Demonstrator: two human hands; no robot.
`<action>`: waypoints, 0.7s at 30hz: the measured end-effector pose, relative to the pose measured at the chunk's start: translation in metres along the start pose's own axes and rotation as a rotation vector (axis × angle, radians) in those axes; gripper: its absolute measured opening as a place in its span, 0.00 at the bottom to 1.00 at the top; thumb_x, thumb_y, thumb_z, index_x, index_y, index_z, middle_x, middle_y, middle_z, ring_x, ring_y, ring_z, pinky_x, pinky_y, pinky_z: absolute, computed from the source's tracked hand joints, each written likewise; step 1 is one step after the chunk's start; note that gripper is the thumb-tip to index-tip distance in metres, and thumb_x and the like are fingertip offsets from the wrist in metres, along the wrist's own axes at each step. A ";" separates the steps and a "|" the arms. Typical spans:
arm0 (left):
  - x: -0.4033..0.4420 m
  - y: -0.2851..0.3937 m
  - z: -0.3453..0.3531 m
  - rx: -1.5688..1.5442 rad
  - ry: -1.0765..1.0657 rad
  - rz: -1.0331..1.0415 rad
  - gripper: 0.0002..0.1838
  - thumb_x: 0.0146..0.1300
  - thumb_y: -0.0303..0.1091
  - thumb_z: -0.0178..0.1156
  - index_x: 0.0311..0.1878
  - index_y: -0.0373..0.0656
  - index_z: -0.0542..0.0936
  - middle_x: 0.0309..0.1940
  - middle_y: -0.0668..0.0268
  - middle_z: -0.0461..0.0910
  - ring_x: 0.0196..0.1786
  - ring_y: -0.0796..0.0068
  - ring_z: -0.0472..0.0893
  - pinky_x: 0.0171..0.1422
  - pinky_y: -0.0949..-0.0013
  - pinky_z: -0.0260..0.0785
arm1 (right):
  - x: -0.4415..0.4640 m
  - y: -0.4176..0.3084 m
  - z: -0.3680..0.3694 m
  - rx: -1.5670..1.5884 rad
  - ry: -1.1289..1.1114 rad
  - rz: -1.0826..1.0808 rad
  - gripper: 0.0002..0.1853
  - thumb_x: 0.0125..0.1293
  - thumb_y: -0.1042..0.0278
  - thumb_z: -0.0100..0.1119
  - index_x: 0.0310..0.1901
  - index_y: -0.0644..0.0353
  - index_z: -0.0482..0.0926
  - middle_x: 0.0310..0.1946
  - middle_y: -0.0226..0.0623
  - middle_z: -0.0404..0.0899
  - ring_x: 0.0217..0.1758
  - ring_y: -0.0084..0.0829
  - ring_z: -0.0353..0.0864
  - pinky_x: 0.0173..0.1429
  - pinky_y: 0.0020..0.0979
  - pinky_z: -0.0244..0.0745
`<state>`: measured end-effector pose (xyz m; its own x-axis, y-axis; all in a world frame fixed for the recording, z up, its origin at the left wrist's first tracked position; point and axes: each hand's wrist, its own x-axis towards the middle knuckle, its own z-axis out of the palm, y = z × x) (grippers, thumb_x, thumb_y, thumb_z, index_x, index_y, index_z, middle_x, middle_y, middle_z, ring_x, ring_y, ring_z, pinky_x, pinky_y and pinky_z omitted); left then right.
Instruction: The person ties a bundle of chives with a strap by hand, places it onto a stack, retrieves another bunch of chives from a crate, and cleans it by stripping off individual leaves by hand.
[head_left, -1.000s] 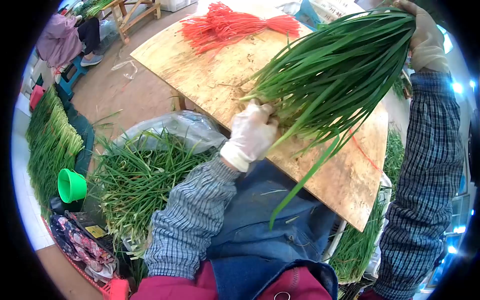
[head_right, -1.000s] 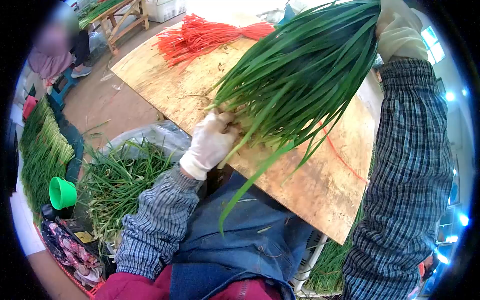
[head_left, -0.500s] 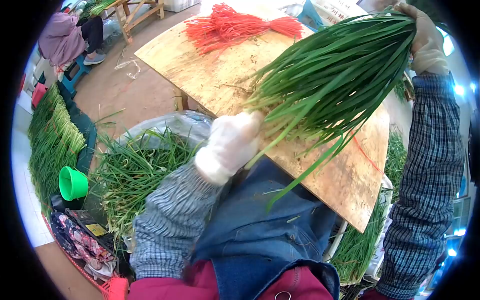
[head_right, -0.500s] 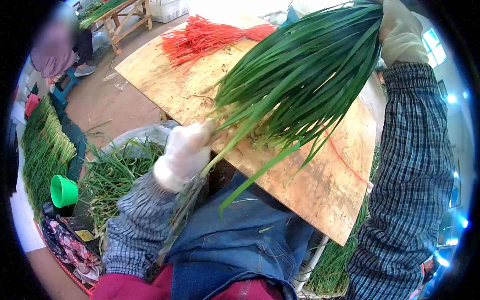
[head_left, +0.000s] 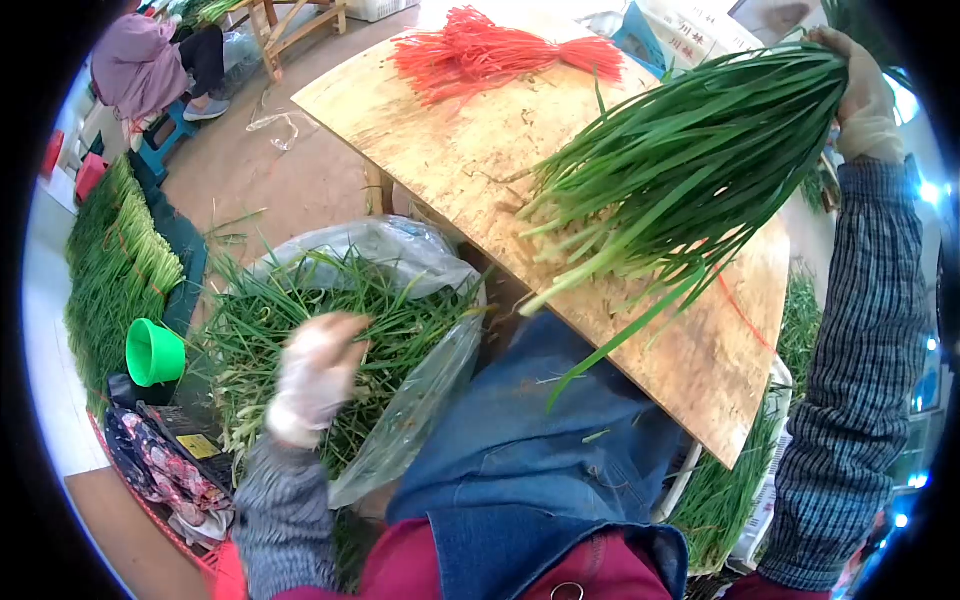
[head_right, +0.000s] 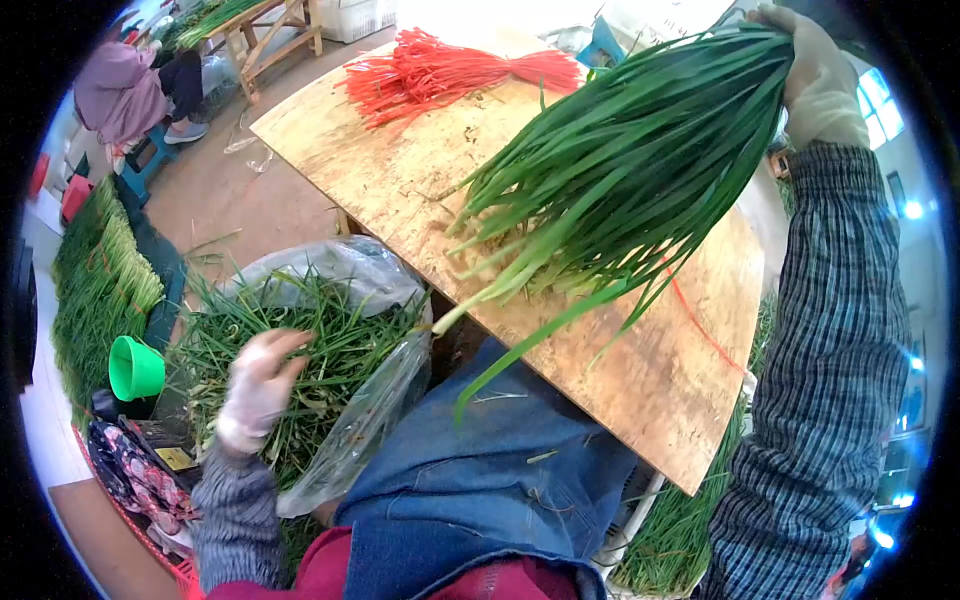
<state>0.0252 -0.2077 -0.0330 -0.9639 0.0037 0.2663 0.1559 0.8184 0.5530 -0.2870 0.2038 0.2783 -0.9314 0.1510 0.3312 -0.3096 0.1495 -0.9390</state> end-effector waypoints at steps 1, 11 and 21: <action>0.023 0.024 0.018 -0.257 0.080 0.055 0.12 0.53 0.27 0.61 0.43 0.39 0.79 0.37 0.53 0.79 0.41 0.57 0.78 0.45 0.62 0.71 | 0.008 -0.001 -0.007 -0.023 0.009 0.017 0.10 0.58 0.68 0.56 0.36 0.67 0.79 0.32 0.40 0.81 0.32 0.30 0.81 0.41 0.25 0.78; 0.144 0.104 0.122 -1.012 0.139 -0.071 0.12 0.55 0.25 0.57 0.43 0.32 0.77 0.33 0.51 0.80 0.37 0.63 0.81 0.42 0.71 0.71 | -0.006 -0.010 -0.006 -0.042 0.073 0.071 0.10 0.58 0.70 0.58 0.37 0.68 0.78 0.34 0.41 0.81 0.35 0.31 0.81 0.46 0.26 0.78; 0.169 0.113 0.115 -0.269 -0.058 -0.033 0.17 0.54 0.35 0.56 0.48 0.42 0.76 0.36 0.50 0.76 0.39 0.50 0.78 0.42 0.56 0.69 | 0.015 -0.004 -0.026 -0.013 0.019 0.068 0.10 0.59 0.71 0.56 0.38 0.69 0.78 0.35 0.43 0.81 0.37 0.33 0.81 0.47 0.28 0.77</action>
<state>-0.1445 -0.0480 -0.0166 -0.9789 0.0187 0.2037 0.1688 0.6363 0.7527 -0.2952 0.2309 0.2892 -0.9464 0.1792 0.2688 -0.2437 0.1505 -0.9581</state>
